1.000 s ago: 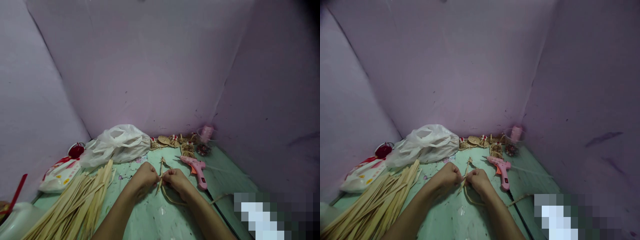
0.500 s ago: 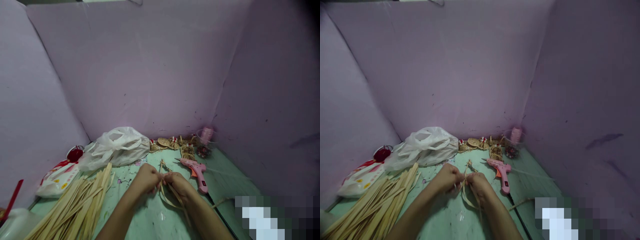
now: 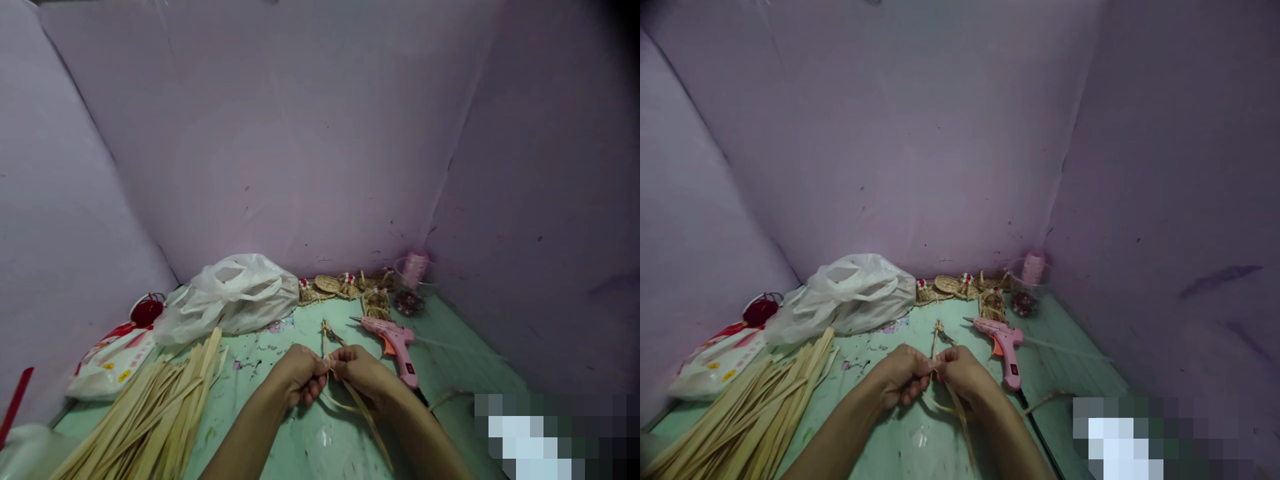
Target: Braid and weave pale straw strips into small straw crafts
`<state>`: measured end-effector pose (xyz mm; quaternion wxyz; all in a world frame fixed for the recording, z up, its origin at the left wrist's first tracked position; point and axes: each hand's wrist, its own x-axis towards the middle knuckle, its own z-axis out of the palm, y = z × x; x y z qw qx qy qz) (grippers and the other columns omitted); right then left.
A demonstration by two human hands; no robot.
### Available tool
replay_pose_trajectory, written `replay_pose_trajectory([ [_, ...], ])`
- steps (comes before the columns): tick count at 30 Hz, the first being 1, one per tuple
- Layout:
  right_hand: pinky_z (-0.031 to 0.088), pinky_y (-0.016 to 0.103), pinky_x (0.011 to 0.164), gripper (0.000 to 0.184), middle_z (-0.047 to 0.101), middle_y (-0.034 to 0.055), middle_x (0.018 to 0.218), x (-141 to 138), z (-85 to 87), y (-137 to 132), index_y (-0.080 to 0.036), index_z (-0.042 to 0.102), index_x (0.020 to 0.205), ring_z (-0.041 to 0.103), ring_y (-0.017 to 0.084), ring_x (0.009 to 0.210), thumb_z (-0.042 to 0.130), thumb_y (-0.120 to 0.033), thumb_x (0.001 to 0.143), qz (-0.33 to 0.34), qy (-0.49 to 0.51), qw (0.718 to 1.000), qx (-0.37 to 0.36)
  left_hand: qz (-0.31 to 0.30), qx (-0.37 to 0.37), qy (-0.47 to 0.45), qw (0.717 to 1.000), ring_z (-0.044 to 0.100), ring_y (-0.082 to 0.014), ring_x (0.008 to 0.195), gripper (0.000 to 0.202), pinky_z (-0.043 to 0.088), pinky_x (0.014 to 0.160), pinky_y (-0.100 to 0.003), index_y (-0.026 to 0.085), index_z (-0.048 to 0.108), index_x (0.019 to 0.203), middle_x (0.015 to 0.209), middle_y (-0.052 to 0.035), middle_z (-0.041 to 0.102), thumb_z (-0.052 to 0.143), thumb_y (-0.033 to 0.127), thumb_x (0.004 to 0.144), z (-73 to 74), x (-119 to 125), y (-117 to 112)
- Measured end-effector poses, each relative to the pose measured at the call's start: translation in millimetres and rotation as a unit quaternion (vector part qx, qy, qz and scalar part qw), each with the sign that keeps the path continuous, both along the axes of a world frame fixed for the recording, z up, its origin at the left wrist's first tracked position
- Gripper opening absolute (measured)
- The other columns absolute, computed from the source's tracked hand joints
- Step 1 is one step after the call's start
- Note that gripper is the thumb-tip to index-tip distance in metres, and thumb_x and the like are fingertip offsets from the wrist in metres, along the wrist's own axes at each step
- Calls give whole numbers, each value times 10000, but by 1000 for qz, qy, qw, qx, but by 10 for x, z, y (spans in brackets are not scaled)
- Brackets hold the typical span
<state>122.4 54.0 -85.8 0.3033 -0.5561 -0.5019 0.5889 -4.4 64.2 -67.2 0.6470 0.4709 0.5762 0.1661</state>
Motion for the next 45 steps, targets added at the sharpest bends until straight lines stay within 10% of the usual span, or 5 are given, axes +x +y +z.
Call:
replay_pose_trajectory([
  [11, 287, 238, 506, 153, 673, 115, 701, -29, 347, -197, -159, 682, 658, 583, 183, 652, 541, -197, 614, -4, -430, 895, 117, -2, 27, 99, 995, 203, -44, 245, 119, 113, 323, -202, 146, 454, 429, 283, 49, 317, 465, 163, 546, 103, 58, -59],
  [24, 275, 206, 462, 140, 611, 48, 534, -91, 429, -234, -138, 663, 579, 500, 114, 500, 537, -193, 605, 65, -307, 939, 142, -79, 52, -34, 995, 208, -30, 254, 59, 97, 277, -174, 144, 483, 471, 334, 63, 352, 482, 198, 495, -10, -161, 41],
  [27, 281, 195, 450, 150, 588, 28, 539, 43, 416, -142, -136, 617, 594, 483, 108, 505, 509, -225, 647, -19, -243, 962, 124, -93, 34, -58, 993, 192, -21, 256, 74, 86, 277, -171, 144, 494, 514, 349, 76, 355, 528, 208, 499, 14, -184, 50],
  [33, 320, 204, 419, 107, 469, -20, 450, -105, 290, -123, -165, 483, 605, 438, 95, 396, 411, -173, 684, -40, -5, 996, -73, -103, 12, -102, 989, 169, -13, 266, 95, 73, 283, -167, 156, 445, 502, 357, 83, 340, 525, 208, 499, 29, -225, 70],
  [45, 116, 205, 373, 124, 315, -71, 367, -126, 39, -95, -148, 490, 501, 217, 41, 337, 494, -179, 621, -65, 4, 996, -58, -147, 82, 63, 984, 239, -45, 290, 67, 162, 329, -198, 137, 522, 504, 354, 52, 381, 503, 201, 511, 91, -201, 59],
])
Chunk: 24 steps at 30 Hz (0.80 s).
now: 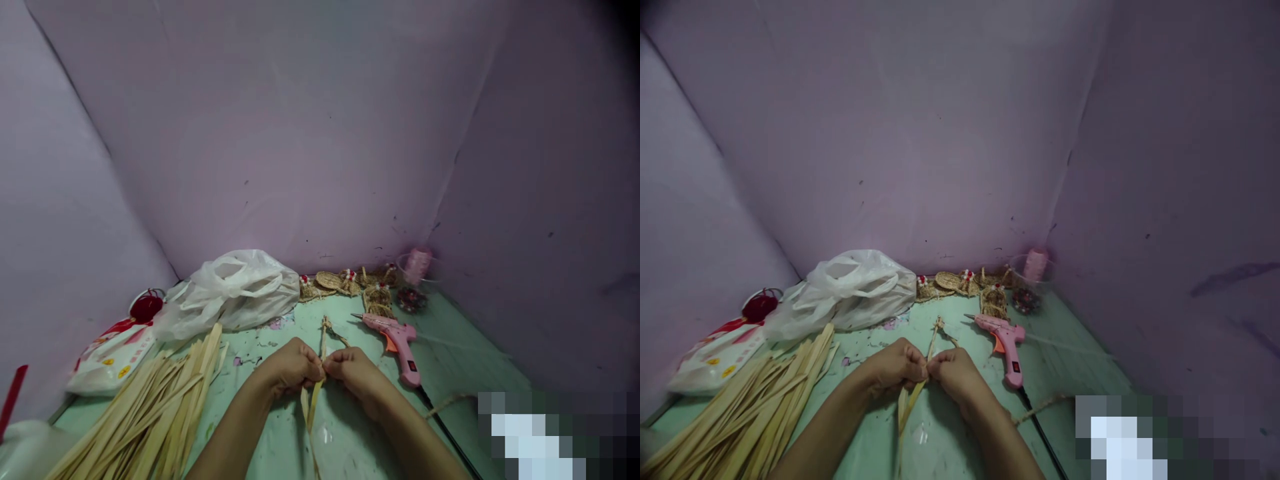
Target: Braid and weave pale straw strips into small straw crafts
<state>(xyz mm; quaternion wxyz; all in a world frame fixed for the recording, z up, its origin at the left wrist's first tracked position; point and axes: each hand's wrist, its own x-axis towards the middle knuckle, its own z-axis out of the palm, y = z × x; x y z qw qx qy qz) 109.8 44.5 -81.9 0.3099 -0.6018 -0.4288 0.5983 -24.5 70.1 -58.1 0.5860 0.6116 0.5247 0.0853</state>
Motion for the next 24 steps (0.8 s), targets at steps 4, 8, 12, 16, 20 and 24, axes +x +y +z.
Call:
replay_pose_trajectory([
  [4, 141, 203, 385, 82, 432, -40, 393, -34, -7, -16, -129, 532, 503, 276, 44, 353, 501, -146, 577, -33, 10, 999, 2, 37, 145, 207, 967, 406, -96, 422, 83, 276, 439, -216, 140, 547, 499, 431, -8, 480, 532, 216, 531, 175, 59, -116],
  [8, 129, 206, 390, 83, 404, -48, 384, -31, 12, -52, -131, 504, 476, 249, 41, 351, 450, -114, 536, -46, 65, 997, -8, 22, 255, 299, 919, 550, -222, 640, 160, 346, 558, -283, 160, 621, 652, 642, -103, 594, 508, 266, 614, 237, 198, -325],
  [12, 108, 207, 392, 79, 358, -59, 372, -25, 16, -68, -132, 481, 464, 221, 38, 346, 425, -89, 500, -41, 79, 996, -8, 31, 308, 269, 912, 565, -259, 705, 172, 366, 619, -317, 154, 641, 706, 720, -140, 601, 509, 198, 606, 134, 321, -429],
  [16, 167, 195, 405, 100, 384, -50, 363, -42, 38, -59, -137, 464, 451, 280, 47, 351, 424, -79, 522, -50, 106, 993, -20, 53, 247, 210, 945, 522, -178, 534, 102, 349, 516, -249, 148, 572, 527, 485, -43, 497, 559, 227, 589, 161, 220, -303],
  [20, 201, 194, 422, 130, 394, -47, 362, -33, 109, -70, -127, 491, 455, 308, 53, 367, 426, -49, 538, -57, 120, 991, -26, 127, 120, 104, 979, 395, -109, 298, 187, 267, 336, -211, 137, 544, 623, 399, 32, 419, 445, 276, 700, 244, 96, -134],
  [24, 166, 205, 409, 146, 345, -60, 341, 10, 149, -60, -137, 464, 449, 267, 51, 348, 423, -33, 543, -59, 158, 985, -41, 187, -26, -15, 982, 431, -113, 292, 269, 293, 294, -195, 110, 504, 944, 448, 39, 489, 450, 202, 697, 190, 196, -109],
])
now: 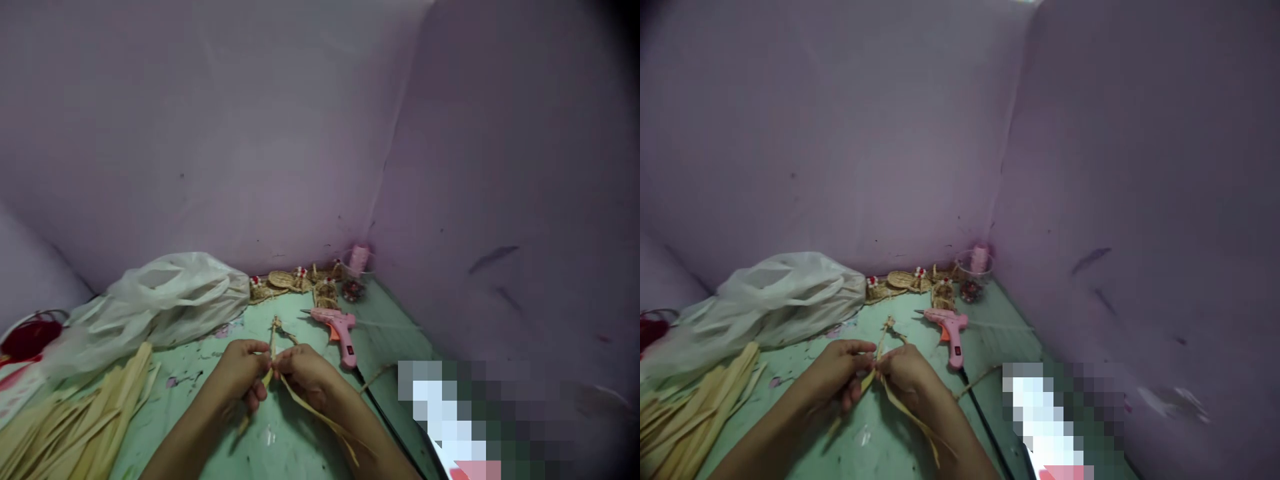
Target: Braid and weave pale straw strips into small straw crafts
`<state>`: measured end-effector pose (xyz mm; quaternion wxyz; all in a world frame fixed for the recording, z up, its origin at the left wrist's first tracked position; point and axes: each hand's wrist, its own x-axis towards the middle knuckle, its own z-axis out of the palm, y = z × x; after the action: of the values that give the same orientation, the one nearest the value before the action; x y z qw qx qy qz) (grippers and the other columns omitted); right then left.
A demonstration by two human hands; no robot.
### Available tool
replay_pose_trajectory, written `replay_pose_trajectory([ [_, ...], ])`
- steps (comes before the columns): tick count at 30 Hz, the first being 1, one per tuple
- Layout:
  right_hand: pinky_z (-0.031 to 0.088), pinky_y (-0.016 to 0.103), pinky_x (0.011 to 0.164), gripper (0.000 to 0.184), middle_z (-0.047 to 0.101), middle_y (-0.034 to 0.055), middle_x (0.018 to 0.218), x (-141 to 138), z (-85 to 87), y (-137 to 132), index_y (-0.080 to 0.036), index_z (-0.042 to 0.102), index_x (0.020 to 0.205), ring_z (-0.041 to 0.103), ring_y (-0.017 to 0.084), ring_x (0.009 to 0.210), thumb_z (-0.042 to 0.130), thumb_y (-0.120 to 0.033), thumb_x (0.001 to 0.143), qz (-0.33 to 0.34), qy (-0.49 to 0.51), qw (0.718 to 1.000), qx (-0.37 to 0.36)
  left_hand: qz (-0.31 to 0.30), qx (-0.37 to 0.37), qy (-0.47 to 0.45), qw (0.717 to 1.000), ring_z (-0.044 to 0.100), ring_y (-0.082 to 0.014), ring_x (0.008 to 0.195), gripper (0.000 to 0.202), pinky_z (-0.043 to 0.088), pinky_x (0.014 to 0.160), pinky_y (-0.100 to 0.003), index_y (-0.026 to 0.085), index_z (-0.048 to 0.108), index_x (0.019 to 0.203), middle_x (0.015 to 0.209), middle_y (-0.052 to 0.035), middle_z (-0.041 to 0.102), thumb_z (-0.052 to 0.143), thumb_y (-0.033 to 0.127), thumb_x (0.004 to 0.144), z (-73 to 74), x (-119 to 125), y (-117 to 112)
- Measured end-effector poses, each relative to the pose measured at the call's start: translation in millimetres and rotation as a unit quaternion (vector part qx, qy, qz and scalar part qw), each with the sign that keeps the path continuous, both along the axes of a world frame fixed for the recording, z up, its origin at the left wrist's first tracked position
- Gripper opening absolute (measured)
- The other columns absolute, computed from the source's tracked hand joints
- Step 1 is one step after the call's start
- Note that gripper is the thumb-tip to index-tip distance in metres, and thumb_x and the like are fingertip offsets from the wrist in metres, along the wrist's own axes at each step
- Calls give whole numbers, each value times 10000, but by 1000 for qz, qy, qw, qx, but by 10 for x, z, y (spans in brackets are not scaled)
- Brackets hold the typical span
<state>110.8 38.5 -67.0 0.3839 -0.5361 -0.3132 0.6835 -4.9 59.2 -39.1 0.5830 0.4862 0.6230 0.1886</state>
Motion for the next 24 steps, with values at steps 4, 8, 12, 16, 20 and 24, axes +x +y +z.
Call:
replay_pose_trajectory([
  [4, 169, 203, 403, 140, 372, -52, 350, 23, -3, 32, -129, 480, 476, 282, 50, 339, 426, -26, 554, 5, 38, 999, -11, 51, -31, -86, 995, 492, -105, 369, 337, 389, 349, -196, 83, 471, 992, 520, -7, 547, 496, 119, 658, -16, 95, -34],
  [8, 178, 199, 404, 153, 364, -52, 345, 31, 27, 45, -124, 465, 443, 292, 45, 348, 425, -9, 535, 0, 48, 999, 2, 104, -5, -71, 992, 494, -105, 374, 317, 415, 362, -207, 94, 473, 940, 508, 3, 537, 539, 90, 630, 34, 90, -32],
  [12, 168, 197, 403, 148, 372, -51, 350, 65, 78, 20, -119, 465, 438, 295, 40, 352, 439, -19, 544, 17, 54, 998, 20, 38, -24, -70, 997, 472, -93, 344, 192, 372, 315, -196, 114, 496, 805, 549, -5, 553, 570, 192, 645, 15, 71, -50],
  [16, 173, 193, 403, 97, 420, -50, 392, 133, 51, 0, -122, 509, 505, 306, 43, 363, 457, -84, 577, 87, 16, 995, 46, -26, -42, -72, 996, 451, -93, 321, 192, 347, 309, -192, 111, 492, 592, 442, 0, 492, 553, 281, 656, -101, 57, -58],
  [20, 192, 187, 423, 107, 400, -62, 420, 174, -37, 27, -112, 576, 552, 289, 40, 400, 474, -84, 563, 160, -190, 959, 135, -30, -16, -7, 999, 388, -99, 267, 229, 294, 290, -203, 132, 447, 472, 339, 12, 416, 499, 243, 665, -200, 68, -39],
  [24, 207, 206, 439, 130, 465, -13, 447, 146, -64, 26, -103, 624, 538, 362, 67, 457, 498, -98, 574, 147, -409, 877, 207, -36, 28, 93, 995, 336, -91, 264, 213, 244, 311, -200, 150, 431, 437, 298, 36, 349, 482, 187, 640, -224, 99, -42],
])
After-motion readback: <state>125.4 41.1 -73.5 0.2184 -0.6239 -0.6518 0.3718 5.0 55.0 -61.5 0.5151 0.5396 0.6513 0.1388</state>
